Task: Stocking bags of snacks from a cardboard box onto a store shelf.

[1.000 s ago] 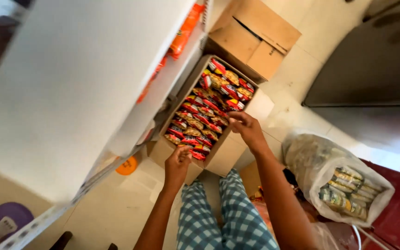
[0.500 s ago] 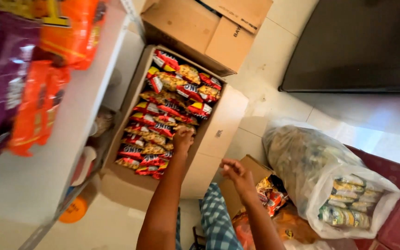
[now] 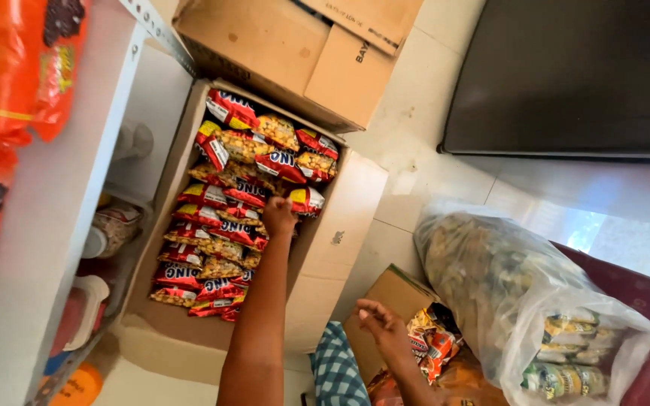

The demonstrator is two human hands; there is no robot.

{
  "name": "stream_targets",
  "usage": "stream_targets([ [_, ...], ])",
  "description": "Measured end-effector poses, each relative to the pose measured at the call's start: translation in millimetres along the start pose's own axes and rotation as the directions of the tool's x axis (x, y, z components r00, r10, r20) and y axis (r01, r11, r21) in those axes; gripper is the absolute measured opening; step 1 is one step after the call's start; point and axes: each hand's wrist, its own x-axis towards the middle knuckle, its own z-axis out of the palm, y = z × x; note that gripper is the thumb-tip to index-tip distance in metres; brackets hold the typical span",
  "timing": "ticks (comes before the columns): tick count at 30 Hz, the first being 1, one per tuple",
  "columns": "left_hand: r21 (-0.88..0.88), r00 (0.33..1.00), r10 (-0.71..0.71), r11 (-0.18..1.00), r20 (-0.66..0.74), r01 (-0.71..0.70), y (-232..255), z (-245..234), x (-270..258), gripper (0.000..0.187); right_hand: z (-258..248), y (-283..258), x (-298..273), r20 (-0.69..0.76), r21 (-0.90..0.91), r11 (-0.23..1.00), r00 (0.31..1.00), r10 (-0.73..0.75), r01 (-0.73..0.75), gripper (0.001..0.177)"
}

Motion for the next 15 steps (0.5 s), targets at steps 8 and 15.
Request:
stream_targets([
  [8, 0.181, 0.853, 0.478, 0.838, 0.21, -0.514, 64.8, -126.3, -95.0, 0.028, 26.8, -50.2, -25.4, 0.083, -0.084, 0.988, 0.989, -0.126, 0.133, 0.047],
  [15, -0.165, 0.969, 0.121, 0.983, 0.217, -0.086, 238.8, -271.4, -283.6, 0.026, 81.6, -265.1, -159.8, 0.393, -0.356, 0.742, 0.812, -0.432, 0.567, 0.107],
])
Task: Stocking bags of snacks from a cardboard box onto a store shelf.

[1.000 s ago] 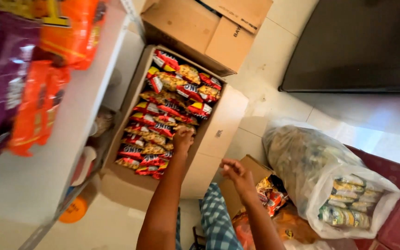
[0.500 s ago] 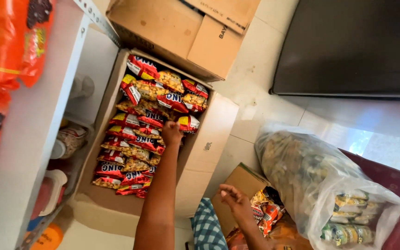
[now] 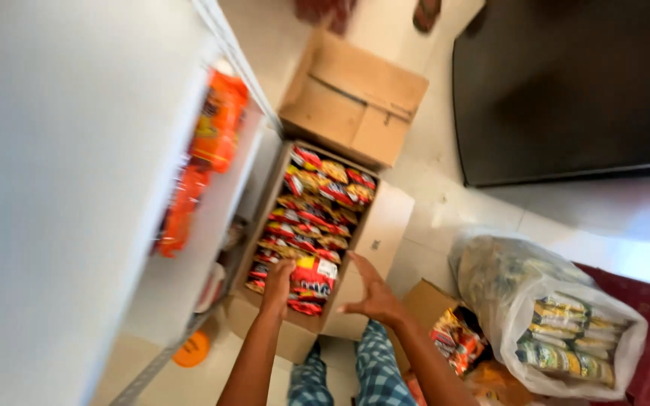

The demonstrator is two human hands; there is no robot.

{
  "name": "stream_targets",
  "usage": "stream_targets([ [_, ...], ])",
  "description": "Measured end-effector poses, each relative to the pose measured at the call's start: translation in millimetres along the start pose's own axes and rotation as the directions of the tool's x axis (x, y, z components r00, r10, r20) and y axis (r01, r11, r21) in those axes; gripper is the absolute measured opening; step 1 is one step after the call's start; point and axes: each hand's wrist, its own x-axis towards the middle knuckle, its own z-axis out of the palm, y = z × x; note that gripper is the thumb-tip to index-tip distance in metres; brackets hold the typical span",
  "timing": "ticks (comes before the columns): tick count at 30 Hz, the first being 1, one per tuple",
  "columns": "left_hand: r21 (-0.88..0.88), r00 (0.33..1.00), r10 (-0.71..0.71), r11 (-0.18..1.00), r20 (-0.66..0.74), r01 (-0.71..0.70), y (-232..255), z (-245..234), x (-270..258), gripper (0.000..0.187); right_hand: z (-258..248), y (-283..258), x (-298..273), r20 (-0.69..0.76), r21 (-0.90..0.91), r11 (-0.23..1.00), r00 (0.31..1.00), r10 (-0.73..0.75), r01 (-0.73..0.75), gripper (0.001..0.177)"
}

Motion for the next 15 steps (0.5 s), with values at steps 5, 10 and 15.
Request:
stream_targets([
  [5, -0.24, 0.96, -0.274, 0.937, -0.055, 0.253, 151.4, -11.3, -109.3, 0.021, -24.8, -160.4, -20.0, 0.192, 0.126, 0.949, 0.931, -0.309, 0.289, 0.119],
  [10, -0.155, 0.975, 0.164, 0.97, -0.151, -0.187, 215.7, -43.9, -152.5, 0.032, -22.2, -252.7, -38.5, 0.12, 0.283, 0.872, 0.888, -0.445, 0.399, 0.083],
  [15, -0.024, 0.853, 0.456, 0.879, -0.253, -0.476, 343.2, -11.4, -262.7, 0.062, -11.3, -326.3, -51.0, 0.092, 0.494, 0.802, 0.896, -0.434, 0.337, 0.056],
])
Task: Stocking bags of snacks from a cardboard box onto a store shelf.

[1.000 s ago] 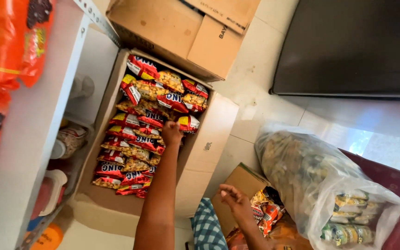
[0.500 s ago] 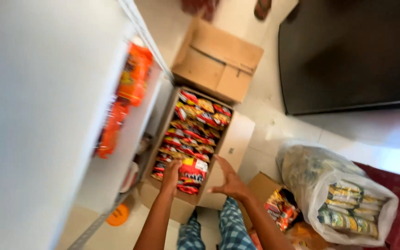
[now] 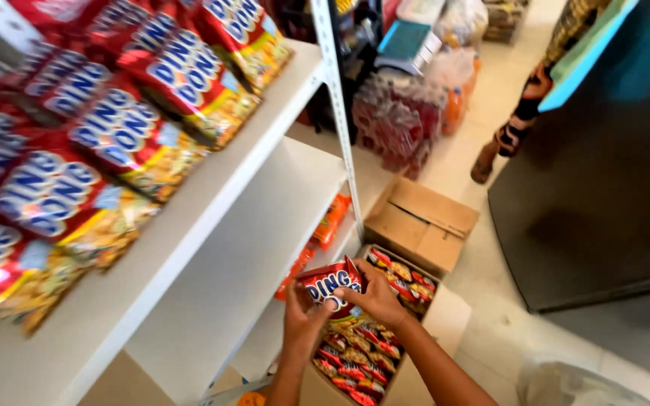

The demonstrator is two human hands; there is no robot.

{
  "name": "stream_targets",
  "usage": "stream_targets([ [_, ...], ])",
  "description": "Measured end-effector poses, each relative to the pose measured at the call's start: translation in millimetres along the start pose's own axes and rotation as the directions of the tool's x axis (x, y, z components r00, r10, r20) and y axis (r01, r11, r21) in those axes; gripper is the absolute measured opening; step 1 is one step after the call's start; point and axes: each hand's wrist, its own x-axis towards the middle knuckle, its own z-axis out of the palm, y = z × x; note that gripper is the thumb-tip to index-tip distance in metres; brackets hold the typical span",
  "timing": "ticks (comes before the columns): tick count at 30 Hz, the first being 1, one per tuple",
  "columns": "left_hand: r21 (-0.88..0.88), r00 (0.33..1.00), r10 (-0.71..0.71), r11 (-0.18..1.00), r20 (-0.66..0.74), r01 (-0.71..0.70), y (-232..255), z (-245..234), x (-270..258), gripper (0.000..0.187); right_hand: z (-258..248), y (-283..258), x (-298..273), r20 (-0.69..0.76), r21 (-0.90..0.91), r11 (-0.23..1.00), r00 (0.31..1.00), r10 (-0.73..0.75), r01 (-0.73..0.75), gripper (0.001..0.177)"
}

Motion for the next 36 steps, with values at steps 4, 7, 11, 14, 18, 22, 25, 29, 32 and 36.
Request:
stream_targets([
  [4, -0.075, 0.988, 0.149, 0.986, 0.037, -0.146, 35.0, -8.4, -32.3, 0.083, 41.5, -27.4, 1.2, 0.119, 0.155, 0.986, 0.989, -0.089, 0.07, 0.043],
  [7, -0.004, 0.987, 0.127, 0.992, -0.094, -0.128, 62.7, -24.5, -49.7, 0.078, 71.4, -47.1, 1.2, 0.148, 0.232, 0.97, 0.983, -0.11, 0.074, 0.042],
  [11, 0.096, 0.962, 0.199, 0.978, -0.188, -0.184, 109.5, -44.2, -78.9, 0.069, 105.7, -70.6, -7.4, 0.114, 0.299, 0.953, 0.99, -0.079, 0.042, 0.043],
  [14, 0.106, 0.95, 0.224, 0.973, -0.219, -0.205, 127.1, -58.5, -100.8, 0.071, 124.4, -81.6, -17.7, 0.127, 0.299, 0.95, 0.983, -0.135, 0.092, 0.036],
  [18, 0.074, 0.931, 0.247, 0.969, -0.27, -0.236, 149.3, -68.7, -138.9, 0.074, 138.1, -65.8, -15.0, 0.113, 0.281, 0.947, 0.974, -0.196, 0.158, 0.024],
  [22, 0.064, 0.917, 0.263, 0.965, -0.3, -0.256, 141.6, -85.9, -150.4, 0.084, 159.3, -72.0, -21.9, 0.073, 0.322, 0.921, 0.965, -0.254, 0.218, 0.012],
  [25, 0.107, 0.911, 0.257, 0.966, -0.322, -0.235, 131.5, -99.2, -158.2, 0.092, 174.6, -80.9, -35.6, 0.095, 0.361, 0.91, 0.963, -0.253, 0.203, 0.012],
  [29, 0.082, 0.886, 0.336, 0.941, -0.321, -0.327, 128.6, -112.4, -170.6, 0.096, 193.8, -80.4, -43.0, 0.13, 0.432, 0.89, 0.967, -0.218, 0.142, 0.013],
  [32, -0.081, 0.908, 0.295, 0.94, -0.299, -0.332, 92.5, -133.6, -164.9, 0.091, 204.6, -67.4, -39.5, 0.165, 0.385, 0.91, 0.959, -0.23, 0.153, 0.019],
  [36, -0.346, 0.931, 0.253, 0.876, -0.265, -0.336, 58.9, -151.3, -157.5, 0.084, 226.2, -76.1, -44.8, 0.174, 0.31, 0.945, 0.971, -0.165, 0.106, 0.023],
])
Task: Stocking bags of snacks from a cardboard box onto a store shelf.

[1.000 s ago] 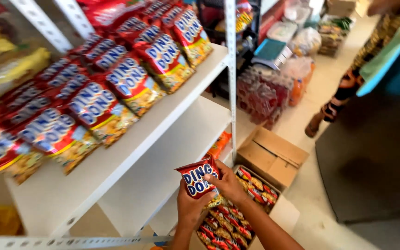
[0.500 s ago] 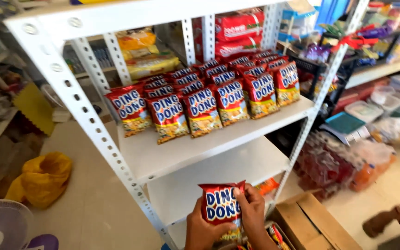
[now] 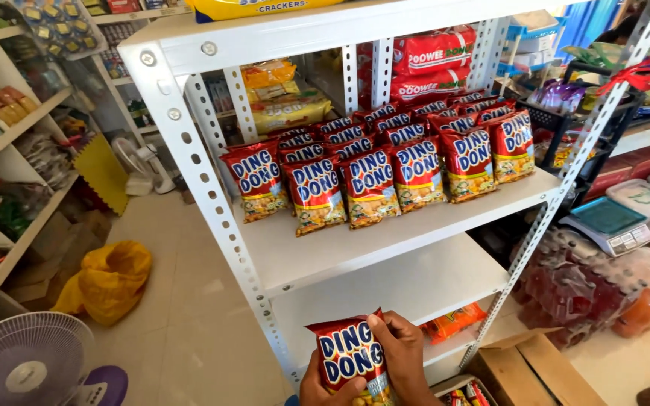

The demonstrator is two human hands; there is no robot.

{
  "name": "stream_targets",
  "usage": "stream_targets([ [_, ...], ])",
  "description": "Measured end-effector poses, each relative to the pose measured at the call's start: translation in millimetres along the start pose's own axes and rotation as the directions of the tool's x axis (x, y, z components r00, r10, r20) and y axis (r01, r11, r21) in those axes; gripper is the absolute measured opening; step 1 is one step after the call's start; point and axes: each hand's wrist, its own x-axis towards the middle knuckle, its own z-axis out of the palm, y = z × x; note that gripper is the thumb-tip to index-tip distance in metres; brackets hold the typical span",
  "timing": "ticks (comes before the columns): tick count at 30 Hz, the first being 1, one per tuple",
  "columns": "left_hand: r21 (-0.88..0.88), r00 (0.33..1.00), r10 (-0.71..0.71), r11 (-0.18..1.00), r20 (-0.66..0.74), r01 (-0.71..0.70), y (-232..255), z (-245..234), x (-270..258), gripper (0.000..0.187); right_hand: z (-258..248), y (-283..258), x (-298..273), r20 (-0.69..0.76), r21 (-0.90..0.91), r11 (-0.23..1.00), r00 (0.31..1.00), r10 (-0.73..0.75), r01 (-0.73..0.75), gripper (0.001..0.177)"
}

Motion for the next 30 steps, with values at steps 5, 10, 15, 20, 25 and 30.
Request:
stream_targets([
  [5, 0.107, 0.991, 0.078, 0.992, -0.106, -0.067, 42.6, 17.4, -9.1, 0.078, -2.1, 13.0, 17.8, -0.019, -0.068, 0.995, 0.997, 0.074, -0.075, 0.033],
  [10, 0.242, 0.984, 0.139, 0.964, -0.11, -0.109, 104.3, 33.4, 3.3, 0.067, 18.1, -71.5, 27.5, 0.347, -0.216, 0.976, 0.932, 0.102, -0.026, 0.042],
  [15, 0.267, 0.971, 0.235, 0.939, -0.036, -0.217, 134.9, 53.5, 39.7, 0.064, 22.7, -82.8, 41.9, 0.514, -0.374, 0.928, 0.835, 0.197, 0.011, 0.062],
  [20, 0.742, 0.842, 0.517, 0.501, 0.156, -0.445, 177.2, 78.7, 49.6, 0.074, 34.5, -83.6, 86.0, 0.278, -0.24, 0.971, 0.957, 0.087, -0.019, 0.055],
  [25, 0.772, 0.762, 0.58, 0.331, 0.287, -0.543, 200.0, 86.8, 59.8, 0.055, 74.5, -96.2, 124.9, 0.252, -0.245, 0.962, 0.966, -0.052, 0.116, 0.053],
  [30, 0.743, 0.635, 0.707, 0.235, 0.312, -0.626, 251.7, 85.6, 44.3, 0.038, 104.3, -95.4, 150.6, 0.278, -0.182, 0.955, 0.944, -0.18, 0.235, 0.055],
])
